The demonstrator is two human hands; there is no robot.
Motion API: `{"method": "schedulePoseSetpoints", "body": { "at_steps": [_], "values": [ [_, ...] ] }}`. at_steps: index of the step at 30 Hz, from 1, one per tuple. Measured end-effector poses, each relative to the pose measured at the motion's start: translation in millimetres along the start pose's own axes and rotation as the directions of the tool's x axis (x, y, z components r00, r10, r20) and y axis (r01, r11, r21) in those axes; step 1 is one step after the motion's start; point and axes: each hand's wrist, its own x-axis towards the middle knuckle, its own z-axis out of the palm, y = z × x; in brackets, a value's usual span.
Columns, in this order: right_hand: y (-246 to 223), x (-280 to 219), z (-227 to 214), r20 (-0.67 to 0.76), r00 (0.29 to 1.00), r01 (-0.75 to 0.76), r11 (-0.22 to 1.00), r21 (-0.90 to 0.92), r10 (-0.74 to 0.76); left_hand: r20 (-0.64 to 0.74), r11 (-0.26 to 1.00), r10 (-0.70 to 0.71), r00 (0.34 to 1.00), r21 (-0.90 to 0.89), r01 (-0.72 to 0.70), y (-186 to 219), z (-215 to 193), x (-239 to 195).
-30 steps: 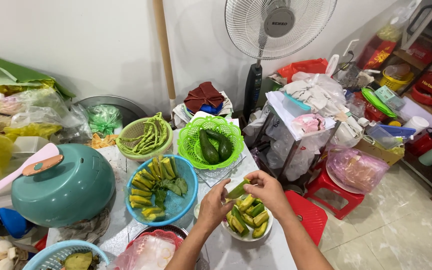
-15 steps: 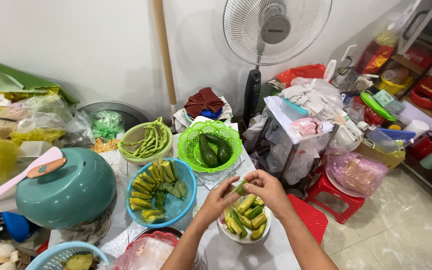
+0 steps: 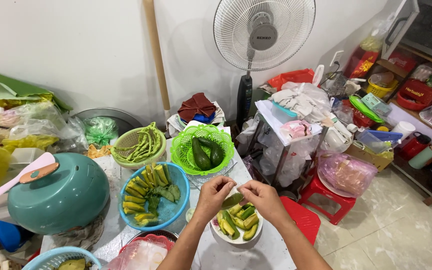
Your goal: The person peels green fruit wedges by hand at a table, pulling the skin off each piece and placing the peeled pieces into a white bowl. Discarded peels accumulate in a nearby basket as the person works through the fruit pieces one at a time.
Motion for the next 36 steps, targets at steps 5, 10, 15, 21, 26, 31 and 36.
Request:
{"method": "schedulePoseSetpoints", "body": {
  "at_steps": [5, 10, 15, 21, 26, 31, 36],
  "values": [
    [-14.8, -16.0, 1.5, -0.055, 0.983, 0.169, 0.976, -0.136, -0.178, 0.020, 0.998, -0.001, 1.000, -0.061, 0.002, 3.5, 4.6, 5.0],
    [2.0, -10.4, -12.8, -0.010, 0.993, 0.116, 0.989, 0.092, -0.115, 0.064, 0.994, -0.040, 0.997, 0.106, 0.033, 43.1, 5.7, 2.1],
    [-4.9, -11.9, -32.8, -0.027, 0.986, 0.165, 0.959, 0.232, -0.163, -0.448, 0.941, 0.054, 0.892, -0.276, -0.196, 40.2, -5.1, -19.4],
    [-5.9, -16.2, -33.6, -0.056, 0.984, 0.177, 0.945, 0.275, -0.168, -0.102, 0.459, -0.397, 0.912, -0.883, 0.101, -8.7, 44.5, -83.2],
    [-3.1, -14.7, -8.4, -0.178, 0.947, 0.288, 0.953, 0.099, -0.268, -0.145, 0.326, -0.358, 0.922, -0.945, -0.022, -34.8, 57.9, -51.3],
    [-33.7, -32.5, -11.6, -0.402, 0.830, 0.320, 0.920, -0.226, -0.387, -0.095, 0.339, -0.300, 0.949, -0.941, 0.013, -49.0, 68.8, -24.8],
    [-29.8, -35.5, -22.9, -0.433, 0.743, 0.377, 0.854, -0.359, -0.510, -0.065, 0.397, -0.386, 0.920, -0.912, 0.102, -45.5, 81.3, -6.6]
  ]
}}
